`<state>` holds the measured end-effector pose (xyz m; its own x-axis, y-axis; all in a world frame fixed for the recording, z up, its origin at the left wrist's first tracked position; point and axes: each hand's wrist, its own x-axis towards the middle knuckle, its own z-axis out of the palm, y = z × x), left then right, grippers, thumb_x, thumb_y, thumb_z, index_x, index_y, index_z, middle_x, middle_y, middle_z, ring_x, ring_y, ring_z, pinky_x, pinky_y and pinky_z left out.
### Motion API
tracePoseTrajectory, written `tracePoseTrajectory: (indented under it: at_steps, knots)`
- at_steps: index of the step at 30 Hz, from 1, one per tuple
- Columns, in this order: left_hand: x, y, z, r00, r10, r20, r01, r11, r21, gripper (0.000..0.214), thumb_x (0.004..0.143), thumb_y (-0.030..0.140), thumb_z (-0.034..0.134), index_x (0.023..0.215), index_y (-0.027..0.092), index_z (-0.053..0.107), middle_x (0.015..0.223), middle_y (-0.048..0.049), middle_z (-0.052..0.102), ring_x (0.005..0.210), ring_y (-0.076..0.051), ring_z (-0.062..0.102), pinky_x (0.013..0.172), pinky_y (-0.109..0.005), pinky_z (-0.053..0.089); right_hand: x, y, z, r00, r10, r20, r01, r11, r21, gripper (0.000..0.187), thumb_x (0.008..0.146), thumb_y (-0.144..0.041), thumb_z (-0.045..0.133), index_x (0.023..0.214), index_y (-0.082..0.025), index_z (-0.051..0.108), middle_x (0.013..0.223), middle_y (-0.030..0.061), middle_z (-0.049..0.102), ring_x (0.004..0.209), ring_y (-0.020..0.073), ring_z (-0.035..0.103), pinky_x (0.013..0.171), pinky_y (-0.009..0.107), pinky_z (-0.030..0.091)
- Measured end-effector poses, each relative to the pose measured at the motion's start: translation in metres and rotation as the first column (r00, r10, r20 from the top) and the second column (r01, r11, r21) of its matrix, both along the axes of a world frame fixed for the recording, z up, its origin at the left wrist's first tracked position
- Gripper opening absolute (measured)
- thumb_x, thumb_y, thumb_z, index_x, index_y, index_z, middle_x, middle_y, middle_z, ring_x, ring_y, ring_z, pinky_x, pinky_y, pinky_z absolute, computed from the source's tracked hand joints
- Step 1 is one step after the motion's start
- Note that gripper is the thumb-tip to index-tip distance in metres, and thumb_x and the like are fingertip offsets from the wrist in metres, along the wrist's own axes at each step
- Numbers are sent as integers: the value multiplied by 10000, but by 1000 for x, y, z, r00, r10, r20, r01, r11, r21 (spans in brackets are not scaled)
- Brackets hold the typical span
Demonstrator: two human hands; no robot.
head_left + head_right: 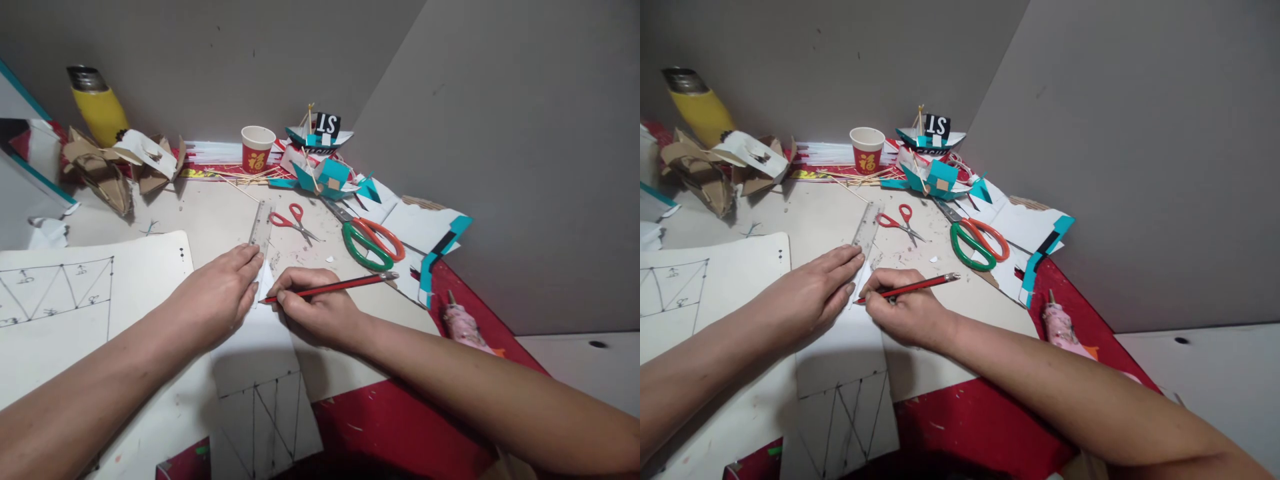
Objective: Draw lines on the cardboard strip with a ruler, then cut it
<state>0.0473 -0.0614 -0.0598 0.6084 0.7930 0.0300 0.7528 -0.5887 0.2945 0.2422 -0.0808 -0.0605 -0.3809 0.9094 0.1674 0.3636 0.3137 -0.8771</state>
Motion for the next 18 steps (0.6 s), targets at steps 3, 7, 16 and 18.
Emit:
tracePoseTrajectory:
  at_steps: [3, 7, 16, 18]
  knots:
    - [0, 0, -1, 1000, -1, 6, 1, 1000, 1, 560, 1000, 279, 354, 1474, 29, 514, 1586, -182, 455, 1482, -289, 406, 1230, -448, 337, 0, 0, 0, 1000, 9, -13, -9, 1000, -2, 187, 762, -152, 486, 711, -178, 664, 623, -15, 642, 570, 109, 546, 545, 235, 433]
    - [-1, 0, -2, 1000, -6, 10, 6, 1000, 3, 560, 1001, 277, 350, 1476, 27, 510, 1589, -185, 447, 1481, -296, 407, 1224, -465, 346, 1, 0, 1, 1000, 9, -18, -10, 1000, -27, 185, 753, -159, 493, 707, -184, 670, 615, -16, 642, 563, 111, 544, 541, 241, 432]
    - [-2, -2, 3, 999, 14, -36, -14, 1000, 2, 563, 1007, 283, 330, 1482, 36, 505, 1595, -174, 444, 1483, -288, 402, 1228, -451, 335, -1, 5, -3, 918, -313, -245, 251, 934, -253, 105, 759, -238, 564, 706, -195, 644, 617, -2, 676, 492, 105, 508, 486, 257, 404]
    - [-4, -3, 3, 998, 19, -61, -18, 1000, 16, 566, 1011, 283, 313, 1480, 32, 505, 1593, -179, 445, 1483, -288, 401, 1228, -451, 332, -2, 6, -4, 899, -349, -264, 276, 920, -277, 95, 769, -253, 576, 727, -196, 640, 622, -7, 672, 481, 101, 504, 477, 256, 404]
